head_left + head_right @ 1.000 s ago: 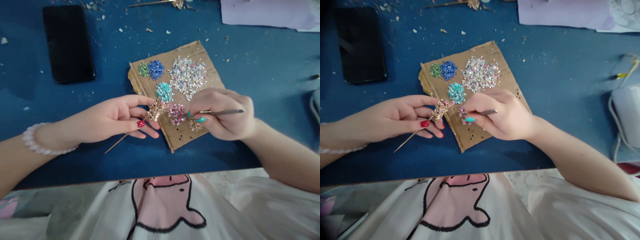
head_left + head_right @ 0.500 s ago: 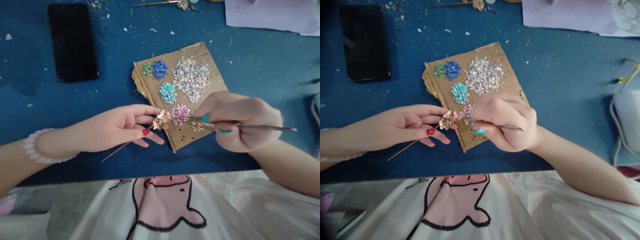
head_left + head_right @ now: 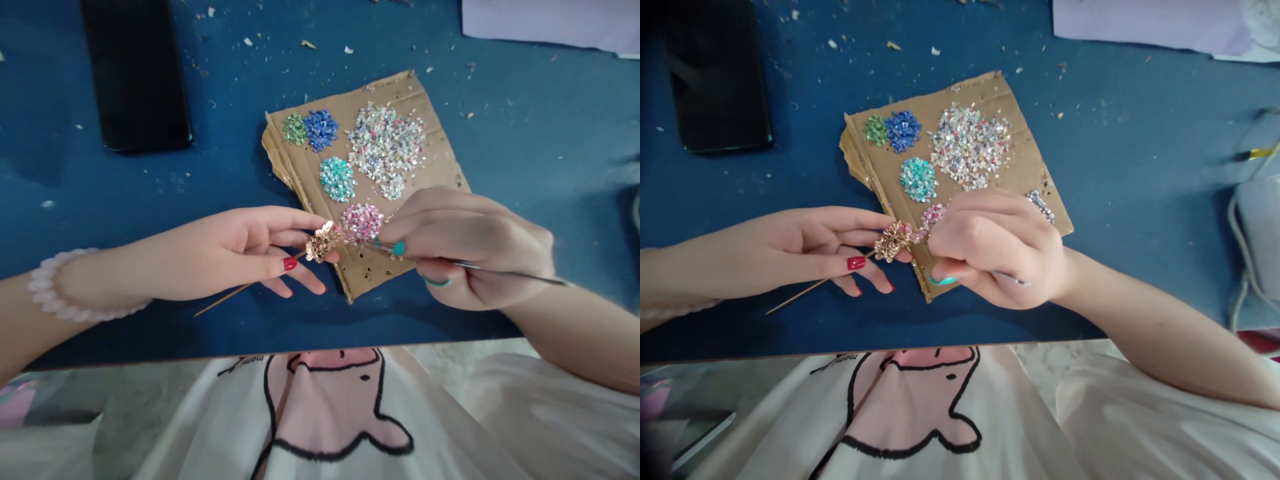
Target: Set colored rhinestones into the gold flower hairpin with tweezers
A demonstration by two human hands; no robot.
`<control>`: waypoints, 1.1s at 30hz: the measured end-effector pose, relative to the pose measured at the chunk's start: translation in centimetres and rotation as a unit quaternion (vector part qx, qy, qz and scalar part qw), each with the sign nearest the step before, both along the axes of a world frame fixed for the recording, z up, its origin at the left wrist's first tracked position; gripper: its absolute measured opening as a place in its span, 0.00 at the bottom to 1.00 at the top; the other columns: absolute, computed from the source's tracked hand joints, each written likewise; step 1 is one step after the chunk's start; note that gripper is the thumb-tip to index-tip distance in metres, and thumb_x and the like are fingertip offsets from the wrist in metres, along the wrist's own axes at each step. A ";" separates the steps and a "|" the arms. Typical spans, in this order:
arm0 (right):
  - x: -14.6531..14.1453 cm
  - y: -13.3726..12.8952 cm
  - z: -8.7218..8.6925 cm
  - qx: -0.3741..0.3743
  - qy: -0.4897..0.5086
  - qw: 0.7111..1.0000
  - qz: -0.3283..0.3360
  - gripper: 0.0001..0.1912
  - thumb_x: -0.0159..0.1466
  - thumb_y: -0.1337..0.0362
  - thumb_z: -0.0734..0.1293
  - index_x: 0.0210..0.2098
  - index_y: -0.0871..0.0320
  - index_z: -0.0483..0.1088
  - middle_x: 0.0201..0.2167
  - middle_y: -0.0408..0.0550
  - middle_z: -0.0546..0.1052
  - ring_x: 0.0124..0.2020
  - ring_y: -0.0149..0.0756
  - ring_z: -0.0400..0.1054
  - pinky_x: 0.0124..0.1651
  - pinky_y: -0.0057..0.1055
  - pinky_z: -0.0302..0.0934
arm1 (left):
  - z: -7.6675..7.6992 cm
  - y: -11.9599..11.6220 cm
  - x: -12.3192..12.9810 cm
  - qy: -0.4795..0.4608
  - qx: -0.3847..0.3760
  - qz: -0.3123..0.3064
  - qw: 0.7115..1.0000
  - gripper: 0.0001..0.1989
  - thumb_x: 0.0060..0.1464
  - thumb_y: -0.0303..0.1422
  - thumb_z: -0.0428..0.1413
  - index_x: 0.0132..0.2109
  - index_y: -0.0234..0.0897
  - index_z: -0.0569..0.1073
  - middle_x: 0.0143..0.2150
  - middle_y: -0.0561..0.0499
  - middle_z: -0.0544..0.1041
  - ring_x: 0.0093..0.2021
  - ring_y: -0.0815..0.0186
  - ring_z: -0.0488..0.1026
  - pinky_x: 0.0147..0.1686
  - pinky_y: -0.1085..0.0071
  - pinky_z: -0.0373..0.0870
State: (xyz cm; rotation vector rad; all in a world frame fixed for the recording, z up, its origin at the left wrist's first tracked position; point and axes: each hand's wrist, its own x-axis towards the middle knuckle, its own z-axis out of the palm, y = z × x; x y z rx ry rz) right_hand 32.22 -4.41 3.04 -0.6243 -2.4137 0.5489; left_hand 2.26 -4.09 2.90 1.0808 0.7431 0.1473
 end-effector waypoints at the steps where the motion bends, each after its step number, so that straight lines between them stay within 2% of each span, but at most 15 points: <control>1: -0.2 0.0 0.0 0.041 0.024 0.999 0.013 0.14 0.80 0.55 0.61 0.40 0.52 0.72 0.33 0.46 0.80 0.35 0.35 0.78 0.41 0.35 0.79 | 0.1 0.0 0.0 0.007 -0.003 -0.003 1.000 0.31 0.69 0.32 0.58 0.76 0.54 0.67 0.68 0.47 0.80 0.55 0.57 0.88 0.40 0.77 0.83; 3: -0.4 -0.1 0.1 0.075 0.041 0.996 0.036 0.14 0.80 0.59 0.59 0.40 0.54 0.72 0.32 0.47 0.80 0.34 0.36 0.78 0.40 0.36 0.79 | 0.5 0.1 -0.1 0.029 -0.012 -0.010 0.999 0.31 0.69 0.32 0.58 0.76 0.53 0.67 0.63 0.49 0.85 0.54 0.57 0.88 0.40 0.76 0.83; 6: -0.5 -0.5 0.5 0.054 0.020 0.998 0.040 0.15 0.81 0.59 0.58 0.41 0.54 0.72 0.35 0.48 0.82 0.36 0.36 0.79 0.41 0.37 0.80 | 1.1 0.3 -0.2 0.052 -0.012 -0.046 0.998 0.32 0.70 0.31 0.56 0.77 0.46 0.65 0.54 0.50 0.88 0.50 0.59 0.88 0.38 0.77 0.82; 9: -0.4 -0.8 0.6 0.041 0.011 0.998 0.039 0.13 0.80 0.62 0.60 0.41 0.53 0.72 0.35 0.46 0.83 0.36 0.35 0.79 0.43 0.36 0.80 | 1.4 0.6 -0.3 0.050 0.007 -0.081 0.995 0.31 0.72 0.29 0.53 0.78 0.41 0.62 0.50 0.52 0.89 0.45 0.64 0.88 0.36 0.80 0.79; 12: -0.5 -1.0 0.5 0.048 0.021 0.998 0.043 0.13 0.81 0.62 0.60 0.41 0.54 0.72 0.35 0.47 0.83 0.35 0.34 0.79 0.43 0.35 0.79 | 1.4 0.8 -0.5 0.061 0.018 -0.096 0.993 0.30 0.73 0.28 0.50 0.78 0.42 0.62 0.46 0.56 0.89 0.39 0.69 0.87 0.35 0.83 0.77; 17: -1.0 -1.0 0.3 0.078 0.033 0.995 0.049 0.15 0.81 0.58 0.59 0.40 0.54 0.71 0.33 0.46 0.83 0.33 0.35 0.78 0.40 0.36 0.80 | 0.9 0.9 -1.0 0.073 0.023 -0.114 0.990 0.32 0.73 0.32 0.52 0.80 0.45 0.59 0.46 0.57 0.89 0.36 0.70 0.86 0.37 0.82 0.78; 23: -1.1 -0.8 0.5 0.094 0.025 0.994 0.047 0.16 0.82 0.59 0.58 0.40 0.54 0.71 0.33 0.47 0.83 0.35 0.35 0.78 0.41 0.37 0.80 | 1.1 0.8 -1.1 0.073 0.036 -0.124 0.989 0.30 0.75 0.31 0.48 0.80 0.42 0.59 0.45 0.58 0.89 0.34 0.75 0.83 0.37 0.85 0.76; 27: -1.0 -1.1 0.4 0.093 0.012 0.994 0.046 0.16 0.82 0.59 0.57 0.41 0.55 0.71 0.34 0.45 0.83 0.36 0.34 0.78 0.42 0.37 0.79 | 0.7 0.9 -1.3 0.076 0.046 -0.131 0.987 0.30 0.75 0.32 0.46 0.80 0.42 0.59 0.45 0.57 0.88 0.38 0.72 0.85 0.38 0.83 0.78; 31: -1.1 -1.4 0.2 0.094 0.002 0.995 0.036 0.17 0.84 0.60 0.54 0.42 0.55 0.69 0.35 0.41 0.82 0.37 0.32 0.78 0.43 0.37 0.79 | 0.1 1.1 -1.5 0.086 0.055 -0.150 0.983 0.34 0.72 0.38 0.51 0.81 0.42 0.57 0.47 0.54 0.89 0.49 0.62 0.87 0.50 0.69 0.83; 33: -1.1 -1.4 0.2 0.098 0.002 0.995 0.035 0.17 0.84 0.60 0.54 0.43 0.55 0.69 0.35 0.40 0.81 0.37 0.32 0.78 0.42 0.37 0.79 | 0.0 1.2 -1.5 0.096 0.053 -0.152 0.982 0.36 0.71 0.40 0.51 0.81 0.42 0.56 0.48 0.53 0.88 0.52 0.60 0.86 0.53 0.65 0.83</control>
